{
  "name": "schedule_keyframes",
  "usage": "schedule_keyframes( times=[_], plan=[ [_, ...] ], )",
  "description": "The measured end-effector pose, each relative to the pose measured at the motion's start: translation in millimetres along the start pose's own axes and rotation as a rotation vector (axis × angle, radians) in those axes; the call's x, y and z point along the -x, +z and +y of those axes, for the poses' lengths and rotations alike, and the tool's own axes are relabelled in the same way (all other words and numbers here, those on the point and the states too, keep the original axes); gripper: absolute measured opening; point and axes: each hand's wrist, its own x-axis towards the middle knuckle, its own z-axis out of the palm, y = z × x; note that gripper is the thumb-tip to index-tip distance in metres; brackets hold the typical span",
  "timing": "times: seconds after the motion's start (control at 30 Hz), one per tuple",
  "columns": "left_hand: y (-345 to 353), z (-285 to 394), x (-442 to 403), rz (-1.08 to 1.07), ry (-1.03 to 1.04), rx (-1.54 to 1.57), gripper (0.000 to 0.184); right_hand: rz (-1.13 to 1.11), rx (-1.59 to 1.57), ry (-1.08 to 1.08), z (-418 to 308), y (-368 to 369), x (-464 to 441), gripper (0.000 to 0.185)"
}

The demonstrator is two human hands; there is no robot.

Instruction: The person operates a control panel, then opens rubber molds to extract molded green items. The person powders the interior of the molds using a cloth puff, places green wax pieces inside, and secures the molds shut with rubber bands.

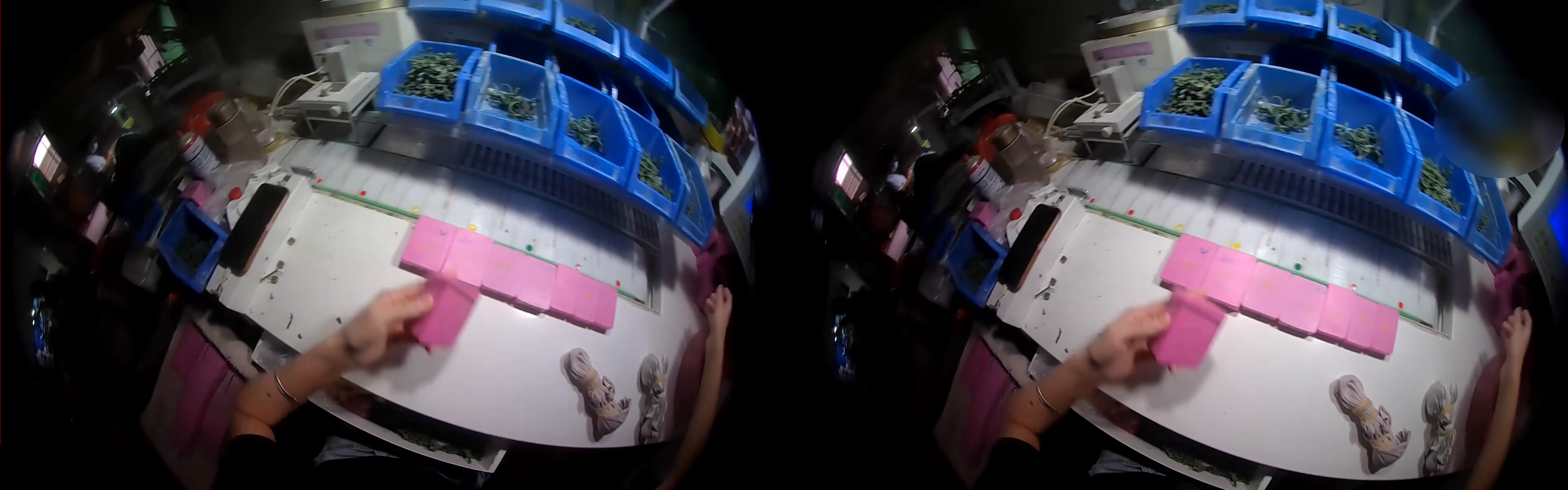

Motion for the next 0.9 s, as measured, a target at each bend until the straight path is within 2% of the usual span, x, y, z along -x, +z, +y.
schedule_keyframes(
  times=[0.07,0.13,0.2,0.23,0.33,0.37,0.43,0.47,0.53,0.67,0.73,0.87,0.9],
  plan=[
    [-27.2,28.8,-4.8,0.176,0.072,-0.003,0.041,-0.352,0.119,-0.021,-24.8,72.3,87.5,0.044],
    [-60.3,59.3,-14.4,0.383,0.155,-0.069,0.036,-0.439,0.451,-0.243,-83.4,149.2,195.5,0.047],
    [-96.6,86.6,-29.8,0.553,0.294,-0.202,0.031,-0.589,0.523,-0.395,-97.0,183.8,242.5,0.049],
    [-113.2,100.7,-37.5,0.632,0.314,-0.321,0.032,-0.596,0.514,-0.392,-104.3,197.3,259.9,0.049],
    [-156.8,130.8,-59.6,0.877,0.405,-0.629,0.044,-0.771,0.522,-0.131,-128.1,225.3,290.3,0.049],
    [-176.4,138.7,-68.2,0.883,0.404,-0.628,0.044,-0.776,0.521,-0.133,-133.0,231.4,295.7,0.049],
    [-224.6,146.7,-88.4,1.016,0.268,-0.903,0.048,-0.824,0.506,-0.105,-140.0,240.8,302.1,0.05],
    [-238.5,148.0,-96.1,1.018,0.268,-0.901,0.048,-0.826,0.506,-0.106,-140.5,243.1,302.0,0.05],
    [-254.0,148.9,-108.0,1.108,0.307,-1.344,0.048,-0.825,0.595,-0.11,-139.0,243.1,303.3,0.05],
    [-269.5,150.4,-128.3,1.154,0.268,-1.367,0.044,-0.823,0.626,-0.192,-138.2,243.1,309.2,0.05],
    [-265.2,152.5,-129.6,1.194,0.313,-1.506,0.044,-0.828,0.646,-0.233,-139.1,243.8,313.2,0.05],
    [-242.4,159.4,-122.9,1.049,0.171,-1.451,0.045,-0.807,0.674,-0.213,-141.0,245.9,315.5,0.054],
    [-251.7,155.8,-125.8,1.058,0.216,-1.544,0.045,-0.82,0.709,-0.271,-133.9,244.9,312.5,0.056]
  ],
)
